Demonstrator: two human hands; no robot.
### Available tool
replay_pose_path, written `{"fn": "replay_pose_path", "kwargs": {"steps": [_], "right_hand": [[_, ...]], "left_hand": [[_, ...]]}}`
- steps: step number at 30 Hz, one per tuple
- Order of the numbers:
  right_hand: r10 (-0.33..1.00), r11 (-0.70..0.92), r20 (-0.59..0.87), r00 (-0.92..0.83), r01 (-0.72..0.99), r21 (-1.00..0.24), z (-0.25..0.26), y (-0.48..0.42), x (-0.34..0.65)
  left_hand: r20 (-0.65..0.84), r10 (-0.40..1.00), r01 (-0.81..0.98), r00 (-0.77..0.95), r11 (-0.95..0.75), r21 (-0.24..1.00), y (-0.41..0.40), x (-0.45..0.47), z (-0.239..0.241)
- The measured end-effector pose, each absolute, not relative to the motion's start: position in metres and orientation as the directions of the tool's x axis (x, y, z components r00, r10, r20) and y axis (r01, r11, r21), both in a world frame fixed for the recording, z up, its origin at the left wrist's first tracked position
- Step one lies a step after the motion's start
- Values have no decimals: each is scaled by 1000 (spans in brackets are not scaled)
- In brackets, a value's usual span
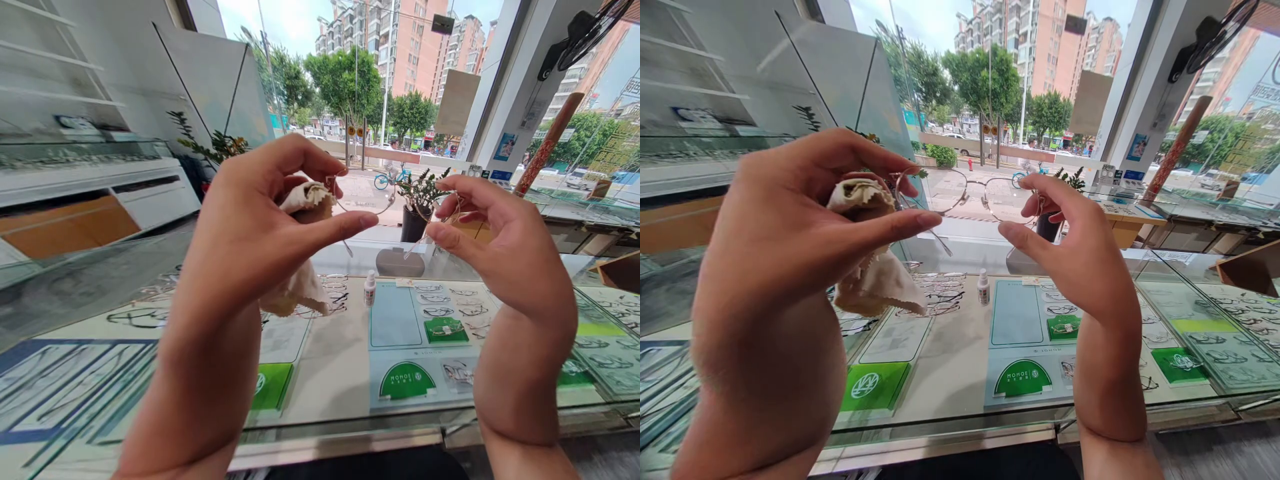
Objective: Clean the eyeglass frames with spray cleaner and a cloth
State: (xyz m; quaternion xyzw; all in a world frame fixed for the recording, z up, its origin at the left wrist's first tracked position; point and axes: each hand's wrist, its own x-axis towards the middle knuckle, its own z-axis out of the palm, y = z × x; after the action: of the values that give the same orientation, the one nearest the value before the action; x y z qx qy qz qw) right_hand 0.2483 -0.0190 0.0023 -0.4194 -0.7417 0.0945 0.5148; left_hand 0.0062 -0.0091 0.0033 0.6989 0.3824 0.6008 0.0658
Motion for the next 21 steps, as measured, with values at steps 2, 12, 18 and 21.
{"fn": "replay_pose_path", "kwargs": {"steps": [2, 12, 18, 21], "right_hand": [[718, 629, 687, -114, 530, -569, 2, -19, 248], [691, 639, 715, -106, 554, -535, 2, -18, 246], [683, 644, 722, -113, 558, -523, 1, -17, 246], [685, 643, 720, -111, 556, -527, 1, -17, 246]], "left_hand": [[787, 617, 455, -16, -696, 555, -9, 7, 4], [781, 625, 471, -16, -684, 557, -12, 8, 5], [789, 614, 465, -19, -693, 551, -10, 8, 5], [784, 620, 456, -25, -691, 561, -11, 8, 5]]}}
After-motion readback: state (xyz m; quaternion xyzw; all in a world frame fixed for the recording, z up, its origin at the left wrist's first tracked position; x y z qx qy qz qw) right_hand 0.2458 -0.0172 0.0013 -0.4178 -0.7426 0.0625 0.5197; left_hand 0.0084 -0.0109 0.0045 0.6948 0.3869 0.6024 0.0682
